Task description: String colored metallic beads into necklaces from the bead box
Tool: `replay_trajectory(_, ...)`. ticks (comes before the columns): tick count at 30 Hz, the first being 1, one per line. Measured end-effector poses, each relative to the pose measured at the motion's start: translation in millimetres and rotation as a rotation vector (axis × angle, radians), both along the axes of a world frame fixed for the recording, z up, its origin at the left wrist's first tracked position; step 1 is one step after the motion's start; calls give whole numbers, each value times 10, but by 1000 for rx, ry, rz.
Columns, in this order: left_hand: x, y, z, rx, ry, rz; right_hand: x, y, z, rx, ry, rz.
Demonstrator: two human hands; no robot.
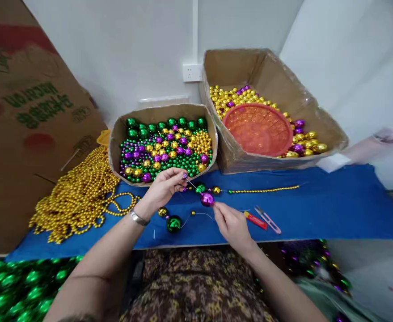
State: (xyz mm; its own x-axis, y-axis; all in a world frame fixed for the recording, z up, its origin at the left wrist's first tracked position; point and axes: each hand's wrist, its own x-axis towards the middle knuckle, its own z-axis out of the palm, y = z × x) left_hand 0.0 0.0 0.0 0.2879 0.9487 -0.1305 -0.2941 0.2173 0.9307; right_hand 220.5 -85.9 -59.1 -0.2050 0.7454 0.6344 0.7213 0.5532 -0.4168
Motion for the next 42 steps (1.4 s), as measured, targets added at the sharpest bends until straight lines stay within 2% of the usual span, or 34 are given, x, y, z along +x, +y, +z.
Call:
replay_trajectory(4, 13, -30, -16, 184, 208, 43, 12, -6, -96, 13, -86, -55)
replay_trajectory(7, 74, -83, -106, 301, 345, 0, 19, 0, -186, -109, -58, -49)
replay_trajectory(12, 223, -153, -450, 296, 436, -39, 40, 21, -426, -478, 98, -3)
replay_trajectory(15, 275, -163, -658, 262, 454, -58, 97, 15, -569, -544, 32, -12)
replay_trajectory(18, 295, -151, -738, 356, 522, -65, 192, 1, -606, -570, -123, -49)
replay_trajectory(20, 312, -137, -692, 445, 554, -60, 244, 7, -550, -568, -161, -61)
replay_trajectory(22, 348, -125, -570, 513, 551, -57, 253, 34, -444, -516, -98, -40)
replay_trajectory(25, 435, -128, -294, 607, 521, -74, 185, 95, -254, -407, 45, 52)
replay_trajectory(28, 514, -150, -33, 696, 494, -58, 106, 148, -103, -365, 123, 102)
replay_trajectory(30, 542, -159, 63, 697, 460, -14, 98, 174, -42, -378, 164, 111)
replay_trajectory(32, 554, -155, 77, 641, 422, 34, 127, 197, -12, -411, 195, 121)
replay_trajectory(34, 564, -141, 23, 560, 397, 66, 171, 217, -7, -457, 205, 137)
replay_trajectory(37, 611, -129, -147, 457, 350, 50, 228, 244, -31, -544, 252, 131)
replay_trajectory(39, 672, -145, -307, 411, 318, -34, 254, 267, -51, -596, 320, 103)
replay_trajectory(42, 791, -195, -585, 411, 387, -268, 291, 314, -65, -615, 408, 90)
